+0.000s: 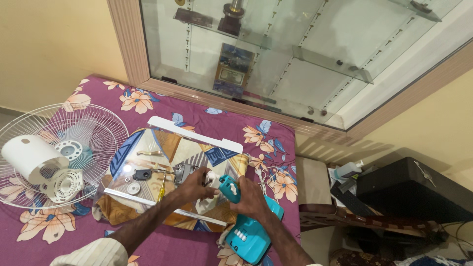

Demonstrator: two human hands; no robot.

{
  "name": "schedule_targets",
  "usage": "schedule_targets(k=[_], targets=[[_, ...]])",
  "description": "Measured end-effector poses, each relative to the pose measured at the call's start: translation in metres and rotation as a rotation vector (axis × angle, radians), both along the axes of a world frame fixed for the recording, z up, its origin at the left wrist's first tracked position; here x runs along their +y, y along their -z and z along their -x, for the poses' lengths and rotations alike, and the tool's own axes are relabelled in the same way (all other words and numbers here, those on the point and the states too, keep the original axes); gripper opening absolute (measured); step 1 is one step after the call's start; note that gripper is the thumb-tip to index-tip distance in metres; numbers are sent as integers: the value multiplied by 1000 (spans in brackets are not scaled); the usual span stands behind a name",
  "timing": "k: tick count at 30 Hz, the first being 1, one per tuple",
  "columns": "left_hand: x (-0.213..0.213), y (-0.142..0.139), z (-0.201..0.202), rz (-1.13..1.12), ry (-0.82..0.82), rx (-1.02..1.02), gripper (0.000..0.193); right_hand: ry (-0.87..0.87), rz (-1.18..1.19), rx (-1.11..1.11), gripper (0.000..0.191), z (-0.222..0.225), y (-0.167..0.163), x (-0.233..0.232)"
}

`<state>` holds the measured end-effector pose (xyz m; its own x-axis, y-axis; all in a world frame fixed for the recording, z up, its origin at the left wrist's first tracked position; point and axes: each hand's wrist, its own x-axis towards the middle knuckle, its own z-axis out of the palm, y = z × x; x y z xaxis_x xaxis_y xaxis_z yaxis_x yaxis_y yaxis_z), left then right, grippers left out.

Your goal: The person works on a disassembled electric fan motor and housing on a table. They repeatedly attach and detach a white plastic component to the motor shaft, then use a screwdriver to tighten a screw on the motor assembly. The fan cage and blades remain disassembled on the table.

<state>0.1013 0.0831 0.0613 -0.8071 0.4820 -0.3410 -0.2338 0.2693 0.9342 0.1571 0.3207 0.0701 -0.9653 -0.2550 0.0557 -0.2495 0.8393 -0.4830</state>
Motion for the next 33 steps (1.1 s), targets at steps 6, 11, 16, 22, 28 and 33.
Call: schedule_targets(k=[6, 11, 16, 22, 28, 33], targets=[[-13, -18, 10, -10, 78, -50, 73, -44, 64, 0, 55, -2, -2, 2], [-14, -15, 9, -74, 92, -17, 76, -35, 6, 23, 56, -1, 1, -1], [-18, 0, 3, -135, 10, -159, 79, -61, -77, 31, 62, 0, 4, -2], [-6, 24, -6, -168, -47, -69, 73, -81, -80, 0, 74, 8, 7, 6], [-5, 32, -5, -201, -65, 5, 69, -100, -37, -17, 73, 10, 10, 7], [-13, 28, -12, -225, -99, -132, 71, -115, -96, -6, 70, 5, 8, 6]])
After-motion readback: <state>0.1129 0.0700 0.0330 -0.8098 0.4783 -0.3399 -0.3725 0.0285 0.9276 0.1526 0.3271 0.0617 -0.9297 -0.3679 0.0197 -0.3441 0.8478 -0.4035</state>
